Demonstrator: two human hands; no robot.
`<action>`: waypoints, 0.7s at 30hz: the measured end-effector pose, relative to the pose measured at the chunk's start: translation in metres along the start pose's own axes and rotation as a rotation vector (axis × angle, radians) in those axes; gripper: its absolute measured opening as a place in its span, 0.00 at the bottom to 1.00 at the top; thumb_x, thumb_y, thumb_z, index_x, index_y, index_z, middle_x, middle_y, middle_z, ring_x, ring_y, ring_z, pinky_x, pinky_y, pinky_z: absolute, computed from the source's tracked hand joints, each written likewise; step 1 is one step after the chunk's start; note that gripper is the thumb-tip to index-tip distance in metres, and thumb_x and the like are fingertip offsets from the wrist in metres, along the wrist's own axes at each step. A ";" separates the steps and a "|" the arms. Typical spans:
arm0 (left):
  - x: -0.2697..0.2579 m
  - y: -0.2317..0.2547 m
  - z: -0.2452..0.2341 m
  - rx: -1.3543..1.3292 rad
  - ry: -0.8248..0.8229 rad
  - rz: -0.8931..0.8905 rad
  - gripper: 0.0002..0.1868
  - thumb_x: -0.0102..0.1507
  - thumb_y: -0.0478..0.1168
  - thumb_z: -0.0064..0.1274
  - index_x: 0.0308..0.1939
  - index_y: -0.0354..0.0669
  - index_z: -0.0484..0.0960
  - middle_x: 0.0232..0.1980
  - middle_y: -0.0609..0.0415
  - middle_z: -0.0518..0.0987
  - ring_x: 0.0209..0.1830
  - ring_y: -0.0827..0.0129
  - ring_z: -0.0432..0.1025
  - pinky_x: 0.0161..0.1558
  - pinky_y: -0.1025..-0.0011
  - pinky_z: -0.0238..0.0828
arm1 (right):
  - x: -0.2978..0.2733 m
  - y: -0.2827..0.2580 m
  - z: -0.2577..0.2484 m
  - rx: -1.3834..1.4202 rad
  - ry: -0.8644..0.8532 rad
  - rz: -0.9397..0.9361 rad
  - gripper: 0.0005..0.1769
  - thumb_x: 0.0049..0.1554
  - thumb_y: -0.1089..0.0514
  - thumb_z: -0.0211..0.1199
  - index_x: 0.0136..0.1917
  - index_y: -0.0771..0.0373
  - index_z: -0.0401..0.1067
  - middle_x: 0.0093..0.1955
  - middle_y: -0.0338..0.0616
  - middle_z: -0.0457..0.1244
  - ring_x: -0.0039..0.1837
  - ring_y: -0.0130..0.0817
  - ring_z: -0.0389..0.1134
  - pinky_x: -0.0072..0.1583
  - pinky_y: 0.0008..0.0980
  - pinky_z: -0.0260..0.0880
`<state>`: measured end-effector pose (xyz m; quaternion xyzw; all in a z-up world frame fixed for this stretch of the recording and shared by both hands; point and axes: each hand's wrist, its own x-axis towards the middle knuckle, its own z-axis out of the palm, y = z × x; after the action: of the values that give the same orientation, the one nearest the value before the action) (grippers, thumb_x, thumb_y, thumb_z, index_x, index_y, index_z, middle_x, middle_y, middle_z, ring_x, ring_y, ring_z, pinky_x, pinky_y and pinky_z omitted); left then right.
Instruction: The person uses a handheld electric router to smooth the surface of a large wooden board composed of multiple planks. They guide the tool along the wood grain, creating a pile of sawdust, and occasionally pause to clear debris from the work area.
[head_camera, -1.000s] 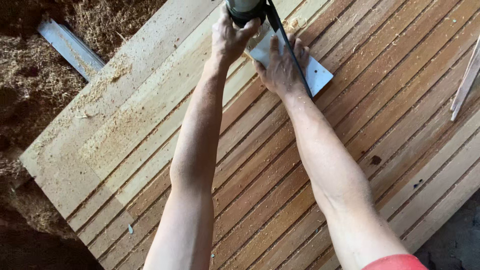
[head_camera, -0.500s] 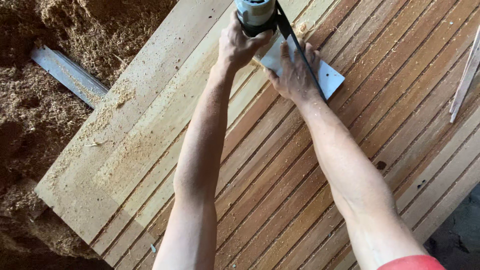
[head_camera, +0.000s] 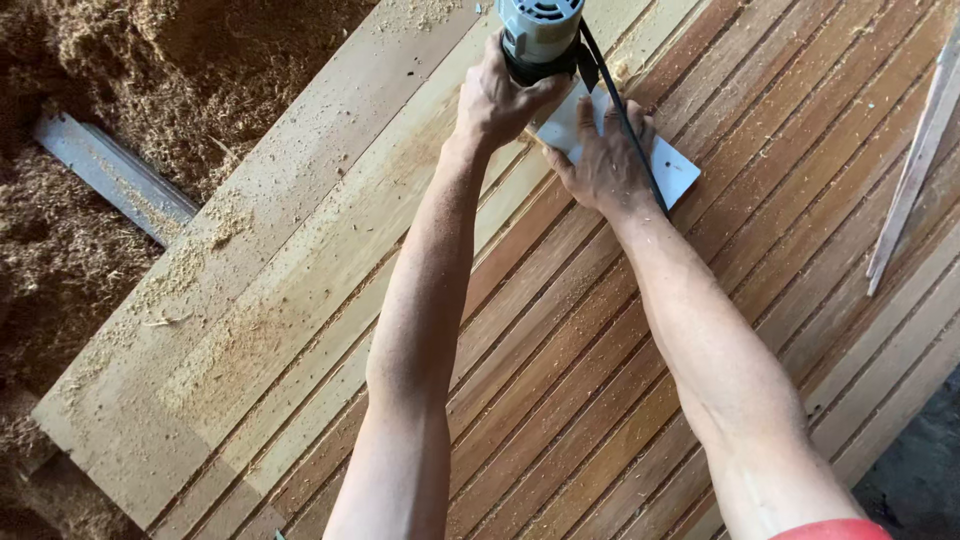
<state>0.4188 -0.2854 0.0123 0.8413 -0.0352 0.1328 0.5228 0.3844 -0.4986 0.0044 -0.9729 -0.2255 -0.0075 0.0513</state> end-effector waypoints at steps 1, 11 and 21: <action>0.001 0.000 0.001 -0.011 0.000 0.017 0.47 0.57 0.60 0.70 0.66 0.35 0.64 0.54 0.41 0.85 0.55 0.54 0.82 0.55 0.62 0.82 | -0.002 0.001 -0.002 -0.006 -0.031 0.015 0.49 0.67 0.24 0.44 0.82 0.65 0.50 0.75 0.81 0.49 0.77 0.79 0.47 0.74 0.71 0.41; 0.017 0.002 0.014 -0.005 -0.043 -0.045 0.49 0.57 0.60 0.69 0.68 0.33 0.62 0.58 0.39 0.82 0.58 0.54 0.80 0.59 0.63 0.79 | 0.010 0.011 -0.013 0.023 -0.060 0.057 0.49 0.63 0.25 0.46 0.82 0.62 0.50 0.76 0.75 0.48 0.76 0.78 0.45 0.73 0.69 0.41; 0.032 -0.007 0.026 -0.002 -0.035 0.010 0.50 0.57 0.62 0.71 0.70 0.37 0.63 0.60 0.41 0.82 0.62 0.53 0.78 0.62 0.61 0.77 | 0.024 0.031 -0.005 0.017 -0.075 0.042 0.51 0.64 0.22 0.39 0.83 0.62 0.47 0.77 0.78 0.48 0.77 0.78 0.45 0.75 0.69 0.40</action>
<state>0.4556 -0.3035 0.0039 0.8429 -0.0485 0.1204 0.5221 0.4200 -0.5163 0.0072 -0.9765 -0.2067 0.0323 0.0513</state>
